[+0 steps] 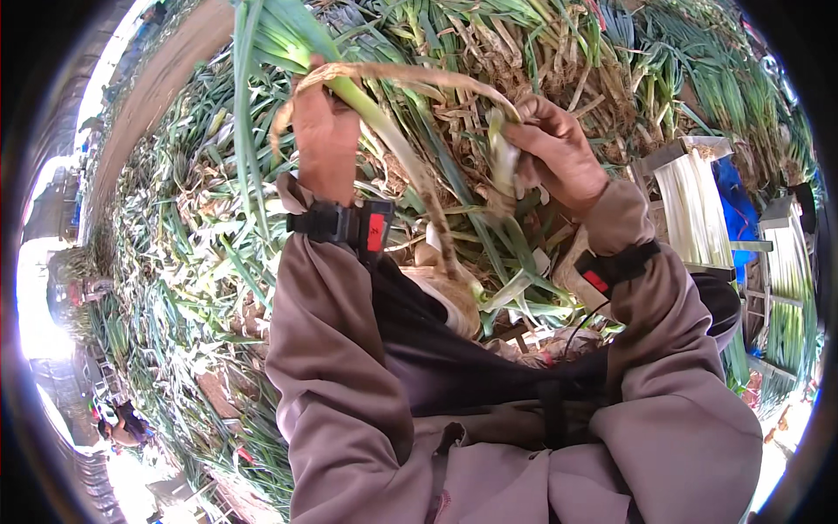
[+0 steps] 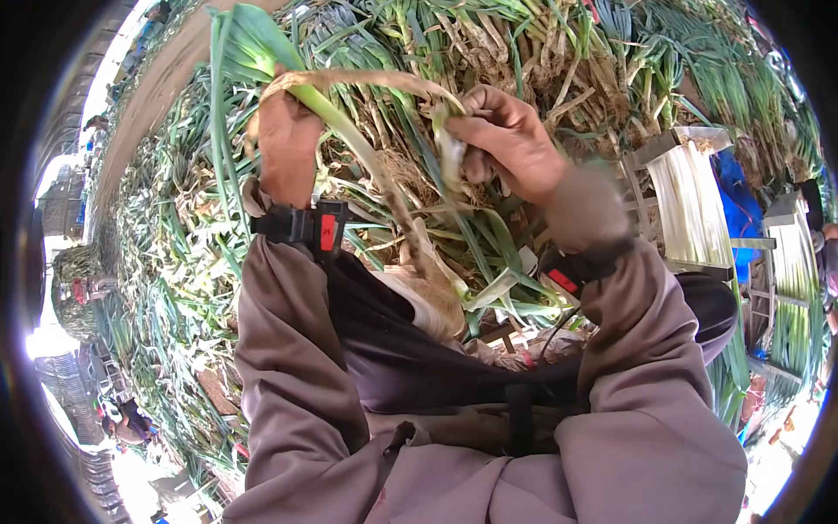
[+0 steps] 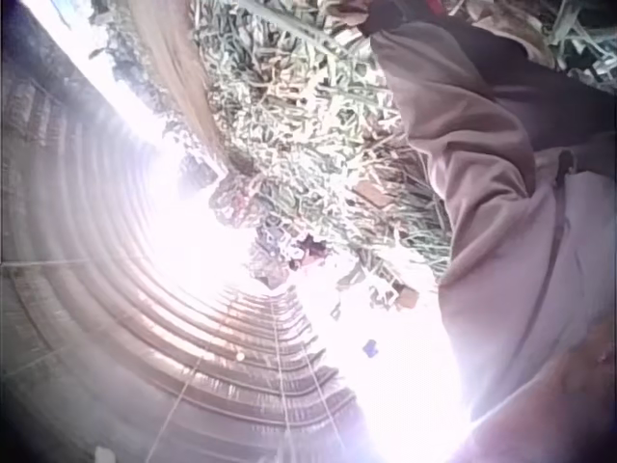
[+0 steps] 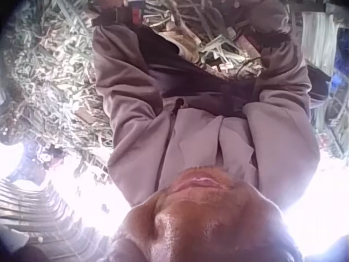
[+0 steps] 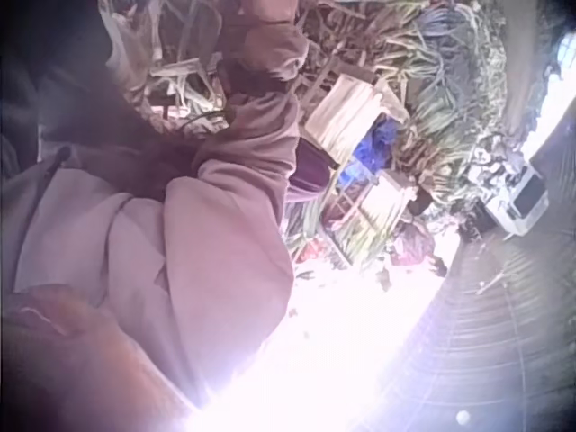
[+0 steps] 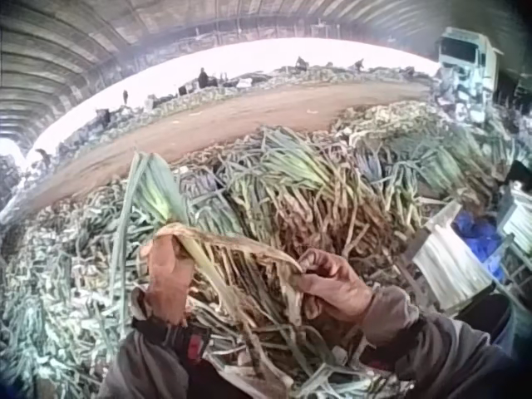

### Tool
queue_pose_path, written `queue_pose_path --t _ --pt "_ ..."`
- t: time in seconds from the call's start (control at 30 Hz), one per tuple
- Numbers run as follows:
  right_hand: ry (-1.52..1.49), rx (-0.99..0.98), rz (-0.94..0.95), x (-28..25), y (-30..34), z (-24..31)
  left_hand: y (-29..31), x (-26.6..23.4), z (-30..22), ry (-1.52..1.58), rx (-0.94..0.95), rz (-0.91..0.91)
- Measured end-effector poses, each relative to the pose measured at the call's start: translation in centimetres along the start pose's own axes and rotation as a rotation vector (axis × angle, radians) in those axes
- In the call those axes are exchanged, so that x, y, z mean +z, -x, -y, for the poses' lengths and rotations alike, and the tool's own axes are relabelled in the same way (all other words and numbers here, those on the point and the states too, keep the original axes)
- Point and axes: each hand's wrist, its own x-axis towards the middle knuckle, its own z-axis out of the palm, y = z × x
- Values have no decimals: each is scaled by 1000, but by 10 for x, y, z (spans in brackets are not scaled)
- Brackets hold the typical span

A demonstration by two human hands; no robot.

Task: Peeling the outer skin of green onions and placing the cleaned onions into a packing box.

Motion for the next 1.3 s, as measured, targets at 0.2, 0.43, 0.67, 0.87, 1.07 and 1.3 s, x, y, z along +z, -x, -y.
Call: queue_pose_path --t 0.2,0.43,0.67,0.87,1.07,1.3 --pt "1428 22 414 -134 97 -131 5 33 -9 -119 18 -77" --pt "1100 30 28 -35 7 -74 57 61 1 -112 -39 -52" --pt "537 -288 71 46 -103 23 76 96 56 -53 -187 186" --pt "611 -323 34 45 -107 11 71 78 66 32 -159 210" --pt "939 -513 -21 70 -102 2 38 51 63 37 -62 109" --pt "210 -87 -59 46 -38 9 17 17 1 22 145 -119"
